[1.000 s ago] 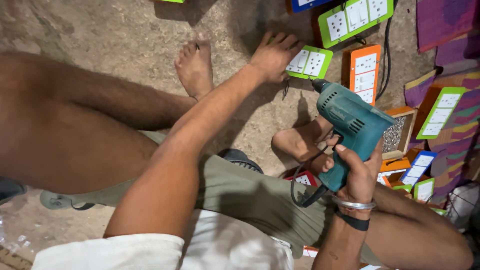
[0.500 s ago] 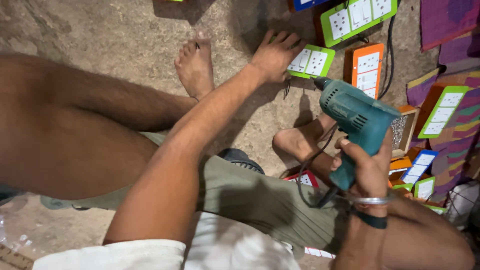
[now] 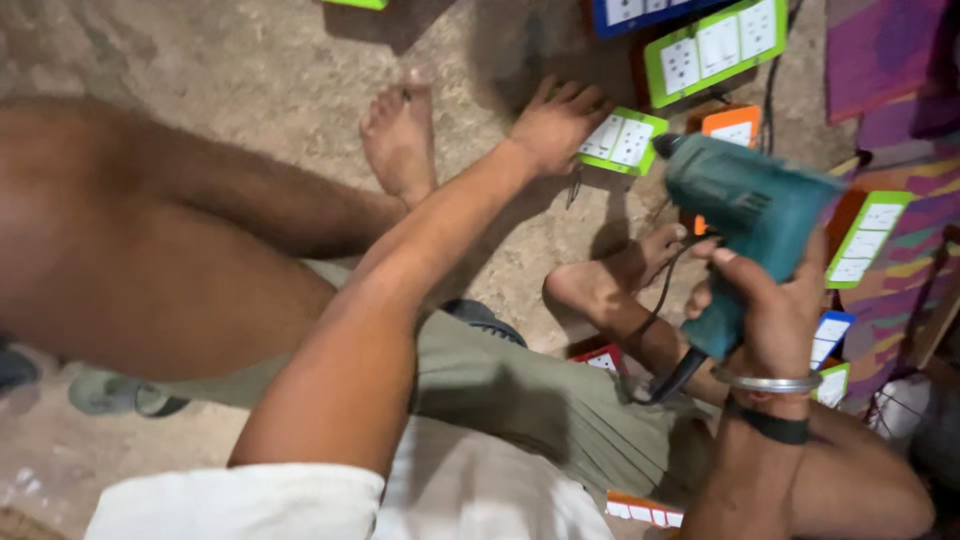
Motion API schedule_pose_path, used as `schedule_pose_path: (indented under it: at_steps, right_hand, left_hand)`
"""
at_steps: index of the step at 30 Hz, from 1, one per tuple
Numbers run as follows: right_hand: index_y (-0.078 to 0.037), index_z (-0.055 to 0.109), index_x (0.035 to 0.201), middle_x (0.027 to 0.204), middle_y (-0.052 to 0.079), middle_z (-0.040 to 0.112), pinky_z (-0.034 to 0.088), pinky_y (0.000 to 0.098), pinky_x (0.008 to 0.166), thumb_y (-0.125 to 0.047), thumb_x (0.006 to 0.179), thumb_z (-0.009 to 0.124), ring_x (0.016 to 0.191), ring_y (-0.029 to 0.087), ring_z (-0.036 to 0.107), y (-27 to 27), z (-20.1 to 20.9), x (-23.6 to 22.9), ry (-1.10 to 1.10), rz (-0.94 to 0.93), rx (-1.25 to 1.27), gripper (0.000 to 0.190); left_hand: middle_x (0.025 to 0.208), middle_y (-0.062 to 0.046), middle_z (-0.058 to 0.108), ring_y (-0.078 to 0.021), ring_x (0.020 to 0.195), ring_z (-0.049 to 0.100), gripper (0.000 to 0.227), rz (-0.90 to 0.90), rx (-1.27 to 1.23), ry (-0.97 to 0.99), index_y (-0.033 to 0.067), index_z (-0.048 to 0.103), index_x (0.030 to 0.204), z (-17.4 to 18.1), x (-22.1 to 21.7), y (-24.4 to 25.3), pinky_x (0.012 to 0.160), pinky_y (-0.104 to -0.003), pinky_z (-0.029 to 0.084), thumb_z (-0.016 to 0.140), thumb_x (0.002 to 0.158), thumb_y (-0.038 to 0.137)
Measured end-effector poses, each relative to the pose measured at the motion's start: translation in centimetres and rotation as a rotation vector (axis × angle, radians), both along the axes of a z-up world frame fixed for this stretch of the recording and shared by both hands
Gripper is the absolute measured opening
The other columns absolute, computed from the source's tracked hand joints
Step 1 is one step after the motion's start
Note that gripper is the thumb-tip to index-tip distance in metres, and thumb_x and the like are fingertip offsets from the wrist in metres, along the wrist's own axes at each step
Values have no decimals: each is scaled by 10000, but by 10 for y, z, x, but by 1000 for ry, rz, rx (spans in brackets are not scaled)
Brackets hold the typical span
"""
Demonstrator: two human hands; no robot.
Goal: The person uses a corded drill to make holes in multiple colorful plastic switchboards placed on the floor. They hold each switchboard steady with one hand while operating the drill with the other, moving from one unit to the next.
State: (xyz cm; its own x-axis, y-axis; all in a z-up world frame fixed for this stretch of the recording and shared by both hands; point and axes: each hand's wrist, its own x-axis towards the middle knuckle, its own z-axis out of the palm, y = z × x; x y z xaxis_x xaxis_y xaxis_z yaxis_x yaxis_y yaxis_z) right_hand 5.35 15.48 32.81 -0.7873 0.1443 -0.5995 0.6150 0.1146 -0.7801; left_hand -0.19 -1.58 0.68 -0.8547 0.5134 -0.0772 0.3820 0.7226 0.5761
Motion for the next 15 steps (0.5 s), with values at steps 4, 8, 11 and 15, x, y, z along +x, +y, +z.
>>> schedule_pose_path:
  at_steps: [4,8,11,15]
  right_hand:
    - [-16,425,1418,1003,177,692,542,333,499,54,922,607,574,213,616,10,-8,-6,42,4,-17,532]
    - [-21,426,1436,988,175,696,538,336,486,57,907,593,569,214,613,11,-16,-9,19,9,10,560]
    - [-14,428,1447,1020,186,695,537,337,497,58,921,589,585,220,615,9,-18,-8,10,-1,-27,555]
    - [-28,411,1446,1029,200,686,534,340,490,61,909,581,582,225,611,14,-15,-6,17,-20,-23,570]
  left_hand:
    - [1384,-104,537,-347,1308,477,841,-24,53,17,131,550,1423,-1,6,9,1096,-635,326,848,659,317]
    - [1356,-94,554,-334,1311,487,802,-22,59,12,140,576,1404,1,8,9,1107,-630,333,857,680,342]
    - [1353,-91,556,-327,1292,496,866,-32,1,9,133,570,1410,2,8,3,1101,-602,348,868,623,338]
    - [1371,-104,548,-328,1312,490,880,-59,8,-38,124,538,1448,9,3,9,1118,-599,343,871,668,359]
